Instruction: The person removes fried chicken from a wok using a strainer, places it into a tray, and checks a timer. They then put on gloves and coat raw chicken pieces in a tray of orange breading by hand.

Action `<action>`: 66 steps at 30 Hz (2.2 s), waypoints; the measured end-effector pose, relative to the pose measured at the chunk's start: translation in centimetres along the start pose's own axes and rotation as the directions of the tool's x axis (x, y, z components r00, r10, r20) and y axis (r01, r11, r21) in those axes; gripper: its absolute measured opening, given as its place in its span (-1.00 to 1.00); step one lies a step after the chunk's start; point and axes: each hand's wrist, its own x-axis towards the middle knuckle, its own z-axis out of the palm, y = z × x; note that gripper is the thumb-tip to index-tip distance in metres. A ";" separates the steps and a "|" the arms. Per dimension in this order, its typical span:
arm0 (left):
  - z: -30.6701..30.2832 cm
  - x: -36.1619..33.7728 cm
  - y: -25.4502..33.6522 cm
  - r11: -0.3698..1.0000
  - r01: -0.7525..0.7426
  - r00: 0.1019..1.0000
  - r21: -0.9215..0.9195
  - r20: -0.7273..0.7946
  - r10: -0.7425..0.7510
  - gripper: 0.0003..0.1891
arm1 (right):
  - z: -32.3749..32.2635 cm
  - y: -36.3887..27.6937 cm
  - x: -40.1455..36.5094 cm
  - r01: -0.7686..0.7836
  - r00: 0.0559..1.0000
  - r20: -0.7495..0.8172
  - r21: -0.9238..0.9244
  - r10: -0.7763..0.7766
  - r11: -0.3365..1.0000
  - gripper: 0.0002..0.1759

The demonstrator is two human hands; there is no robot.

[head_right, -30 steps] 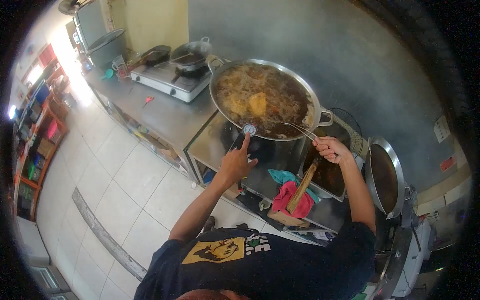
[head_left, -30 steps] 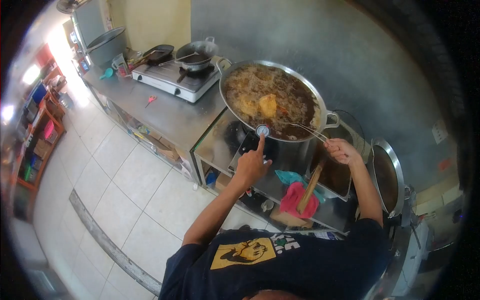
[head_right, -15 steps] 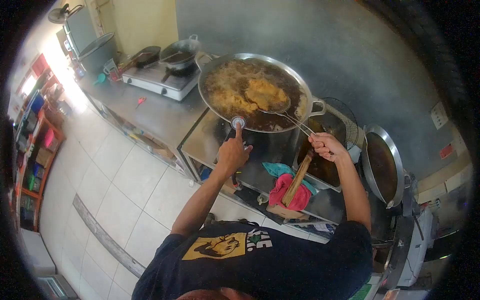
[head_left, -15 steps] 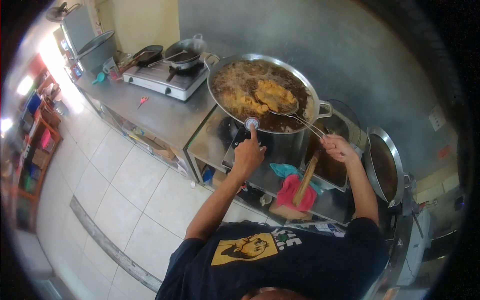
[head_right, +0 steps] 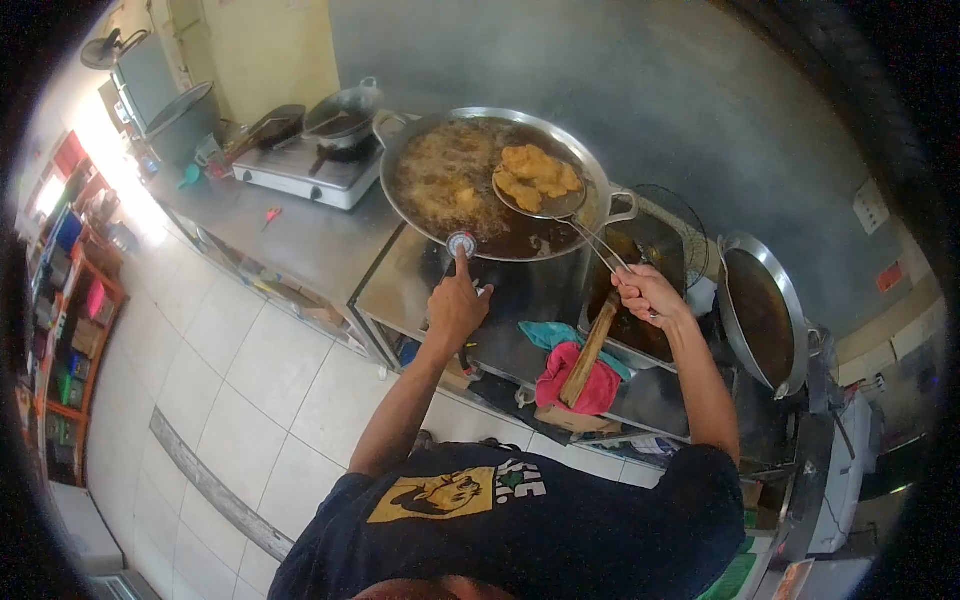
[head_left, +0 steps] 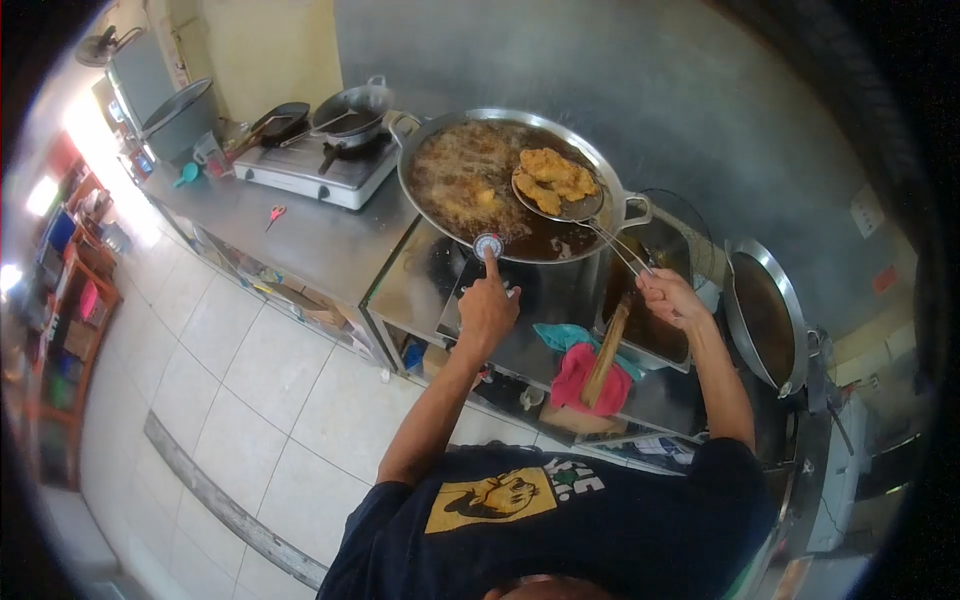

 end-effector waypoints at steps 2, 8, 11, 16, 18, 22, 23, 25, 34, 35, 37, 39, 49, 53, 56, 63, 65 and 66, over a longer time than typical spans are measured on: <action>0.0 0.0 0.2 0.999 0.021 1.000 -0.024 -0.005 -0.021 -0.05 | 0.1 0.2 -0.3 0.003 1.000 0.006 0.020 -0.003 1.000 -0.73; 0.8 0.5 -1.0 0.998 -0.014 0.999 0.065 -0.031 0.016 -0.02 | 0.8 0.2 -1.2 0.039 0.999 0.006 0.055 -0.040 0.998 -0.72; 1.1 0.7 -1.1 0.997 -0.018 0.998 0.071 -0.058 0.023 -0.03 | 1.3 -0.3 -1.6 0.049 0.999 -0.007 0.055 -0.048 0.997 -0.71; 0.7 0.8 -0.9 0.999 -0.018 0.999 0.032 -0.050 0.020 -0.04 | 1.7 -0.9 -1.6 0.078 0.997 0.001 0.044 -0.078 0.996 -0.72; 0.7 1.0 -1.1 1.000 -0.003 0.999 0.016 -0.043 0.003 -0.04 | 1.7 -0.9 -1.5 0.084 0.996 0.002 0.064 -0.085 0.994 -0.73; -0.5 0.2 -1.5 0.998 -0.026 0.999 -0.058 -0.037 0.023 -0.08 | 1.9 -1.0 -1.4 0.069 0.997 0.003 0.161 -0.071 0.984 -0.76; -1.2 -0.5 -1.6 0.995 -0.052 0.998 -0.091 -0.045 0.048 -0.12 | 2.2 -1.1 -1.5 0.073 0.997 0.002 0.162 -0.074 0.984 -0.76; -2.4 -2.4 -2.8 0.981 -0.138 0.990 -0.138 -0.054 0.132 -0.18 | 2.8 -1.2 -1.5 0.078 0.997 -0.015 0.214 -0.077 0.974 -0.77; -4.2 -13.9 -17.9 0.977 0.172 0.936 -0.126 0.329 -0.123 -0.43 | 3.1 -0.7 -0.4 0.103 0.994 -0.002 0.255 -0.106 0.961 -0.80; -4.5 -14.8 -18.5 0.977 0.175 0.938 -0.121 0.322 -0.128 -0.43 | 3.3 -0.8 -0.3 0.104 0.994 0.007 0.257 -0.109 0.961 -0.80; -5.2 -16.0 -19.5 0.946 0.304 0.907 -0.113 0.339 -0.251 -0.41 | 4.2 -0.9 -0.2 0.106 0.994 -0.023 0.258 -0.104 0.960 -0.80; -5.6 -16.4 -19.9 0.939 0.312 0.914 -0.144 0.314 -0.255 -0.39 | 3.7 -0.5 0.4 0.118 0.991 0.019 0.312 -0.130 0.943 -0.81; -7.1 -16.1 -20.8 0.938 0.294 0.942 -0.185 0.225 -0.251 -0.38 | 3.7 0.6 1.0 0.099 0.992 -0.111 0.392 -0.060 0.915 -0.81; -1.5 -15.4 -28.8 0.960 0.274 0.918 -0.061 0.313 -0.242 -0.53 | 4.1 0.3 -1.0 0.074 0.997 -0.054 0.566 -0.052 0.821 -0.82; 9.3 -17.5 -43.9 0.767 -0.493 0.730 0.411 0.675 0.108 -0.64 | 3.1 2.7 -5.0 0.137 0.990 -0.052 0.571 -0.131 0.810 -0.82; 8.1 -37.0 -53.5 0.565 0.740 0.628 -0.365 0.675 -0.387 -0.53 | 8.9 2.0 -27.2 0.243 0.844 -0.537 0.382 0.000 0.892 -0.78; 10.9 -36.8 -53.6 0.895 -0.348 0.880 -0.278 0.231 0.414 -0.56 | 7.3 2.7 -25.3 0.191 0.844 -0.536 0.325 0.014 0.926 -0.82; 10.8 -37.7 -52.9 0.943 -0.267 0.898 -0.200 0.304 0.319 -0.57 | 6.4 3.5 -24.5 0.183 0.820 -0.570 0.343 0.050 0.921 -0.82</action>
